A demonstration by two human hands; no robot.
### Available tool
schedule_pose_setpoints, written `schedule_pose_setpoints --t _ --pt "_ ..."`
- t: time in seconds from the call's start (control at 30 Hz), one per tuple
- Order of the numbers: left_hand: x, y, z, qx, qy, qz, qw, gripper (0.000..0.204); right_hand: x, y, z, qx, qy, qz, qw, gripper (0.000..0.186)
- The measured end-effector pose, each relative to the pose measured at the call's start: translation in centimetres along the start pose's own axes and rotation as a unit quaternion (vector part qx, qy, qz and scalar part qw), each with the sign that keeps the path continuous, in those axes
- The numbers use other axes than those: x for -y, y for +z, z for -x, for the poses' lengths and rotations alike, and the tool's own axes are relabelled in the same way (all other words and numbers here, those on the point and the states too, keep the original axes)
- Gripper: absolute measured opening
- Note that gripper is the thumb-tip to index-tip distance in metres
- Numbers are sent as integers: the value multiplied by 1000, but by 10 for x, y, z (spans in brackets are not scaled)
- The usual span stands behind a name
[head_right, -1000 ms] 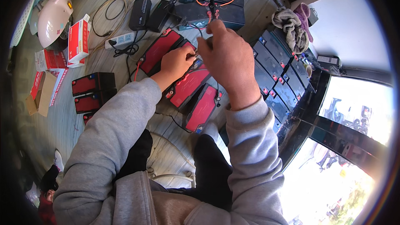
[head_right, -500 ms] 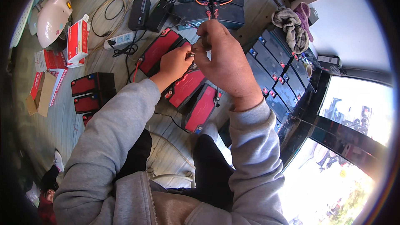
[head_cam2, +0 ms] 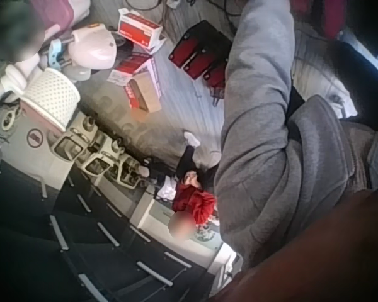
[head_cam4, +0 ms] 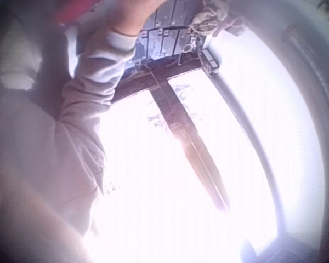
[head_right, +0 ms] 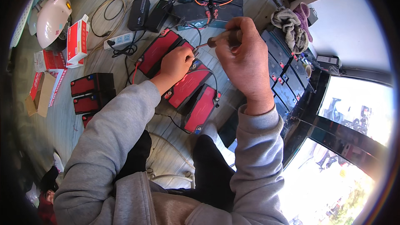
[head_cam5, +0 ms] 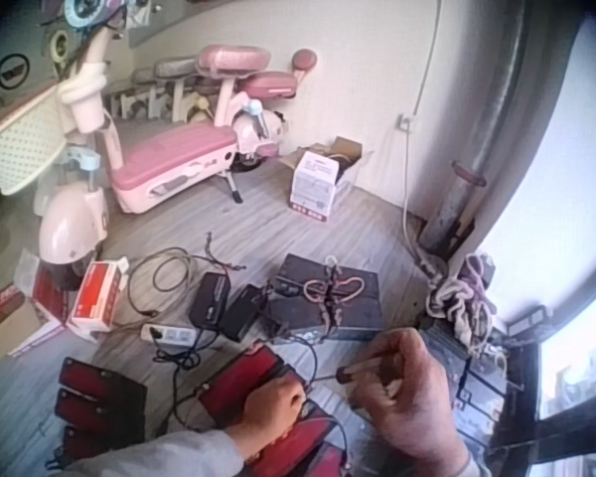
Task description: The person sits on the floor and uses a screwdriver to tighten terminal screws on several red batteries. They then wipe the battery surfaces with a cloth.
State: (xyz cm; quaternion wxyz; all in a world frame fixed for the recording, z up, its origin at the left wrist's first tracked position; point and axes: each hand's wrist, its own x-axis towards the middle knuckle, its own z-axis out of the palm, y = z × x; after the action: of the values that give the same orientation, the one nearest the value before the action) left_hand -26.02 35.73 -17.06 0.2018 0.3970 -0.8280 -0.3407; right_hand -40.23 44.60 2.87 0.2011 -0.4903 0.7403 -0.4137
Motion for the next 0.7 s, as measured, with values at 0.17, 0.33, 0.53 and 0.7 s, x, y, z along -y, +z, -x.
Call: schedule_pose_setpoints --t 0.17,0.33,0.53,0.7 --pt "-8 0 -2 50 -65 5 997 6 -2 -3 2 -3 2 -4 1000 28" --pt "-14 -2 -14 77 -59 -69 993 11 -6 -2 3 -33 -37 15 999 25" --pt "-18 -2 -21 87 -63 -126 986 12 -9 -5 5 -52 -2 -48 997 24" --pt "-17 -5 -23 127 -76 -114 982 13 -9 -6 6 -54 -28 -18 998 25"
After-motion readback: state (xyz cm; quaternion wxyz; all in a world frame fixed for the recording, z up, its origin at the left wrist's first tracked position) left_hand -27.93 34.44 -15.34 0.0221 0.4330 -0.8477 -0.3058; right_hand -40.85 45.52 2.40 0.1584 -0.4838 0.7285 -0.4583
